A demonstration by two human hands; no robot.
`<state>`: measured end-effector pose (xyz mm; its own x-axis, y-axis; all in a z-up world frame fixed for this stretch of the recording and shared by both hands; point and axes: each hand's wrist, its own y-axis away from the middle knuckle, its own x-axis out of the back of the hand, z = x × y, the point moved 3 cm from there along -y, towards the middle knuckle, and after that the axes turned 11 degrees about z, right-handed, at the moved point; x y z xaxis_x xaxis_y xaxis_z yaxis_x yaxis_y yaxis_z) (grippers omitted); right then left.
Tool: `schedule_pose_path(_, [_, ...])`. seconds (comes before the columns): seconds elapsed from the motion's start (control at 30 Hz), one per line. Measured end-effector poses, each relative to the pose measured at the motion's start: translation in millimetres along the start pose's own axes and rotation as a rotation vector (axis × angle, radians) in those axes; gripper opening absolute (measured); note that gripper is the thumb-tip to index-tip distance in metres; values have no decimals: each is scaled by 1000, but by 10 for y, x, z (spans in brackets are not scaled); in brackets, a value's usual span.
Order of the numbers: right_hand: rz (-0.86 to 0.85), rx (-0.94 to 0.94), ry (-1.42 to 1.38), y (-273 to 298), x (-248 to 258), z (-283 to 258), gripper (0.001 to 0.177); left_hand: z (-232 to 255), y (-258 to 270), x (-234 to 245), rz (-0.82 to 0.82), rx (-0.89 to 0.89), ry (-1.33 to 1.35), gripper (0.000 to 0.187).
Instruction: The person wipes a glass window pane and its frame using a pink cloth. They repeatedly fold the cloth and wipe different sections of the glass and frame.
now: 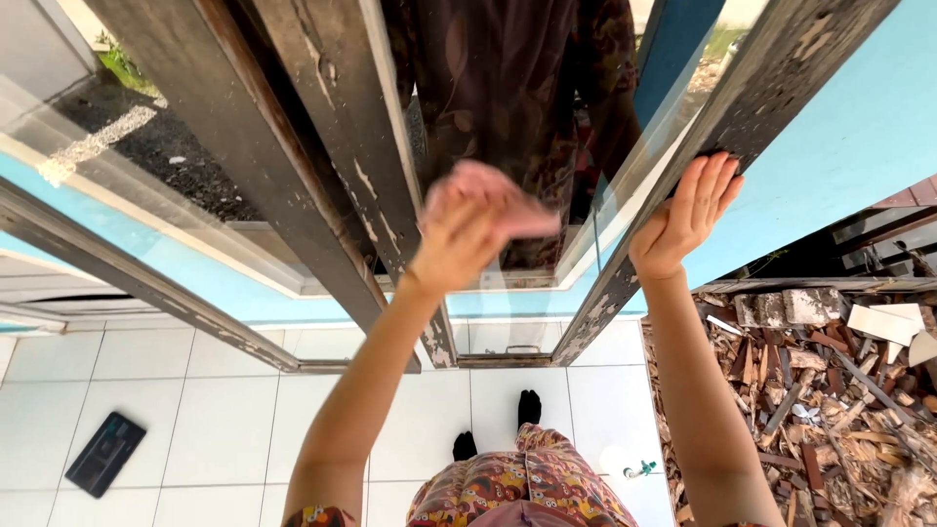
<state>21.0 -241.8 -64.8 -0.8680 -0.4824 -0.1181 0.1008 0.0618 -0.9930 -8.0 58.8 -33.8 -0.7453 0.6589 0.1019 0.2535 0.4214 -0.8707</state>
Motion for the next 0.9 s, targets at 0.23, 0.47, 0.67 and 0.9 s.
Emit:
schedule_pose_path(0.23, [24,25,-9,18,-23,31,53,-214,-195,-138,87,83,-336,34])
schedule_pose_path(0.47, [-37,-175,-40,-61,19,-137,57,311,418,-110,-215,110,-168,45])
schedule_pose_path(0.67, [-18,-186,-12,-46,2,-123,58,972,986,-10,-559,-207,-119,48])
schedule_pose_path(0.9, [-32,-180,2,-57,29,-133,52,900,403,-138,-259,133,200,49])
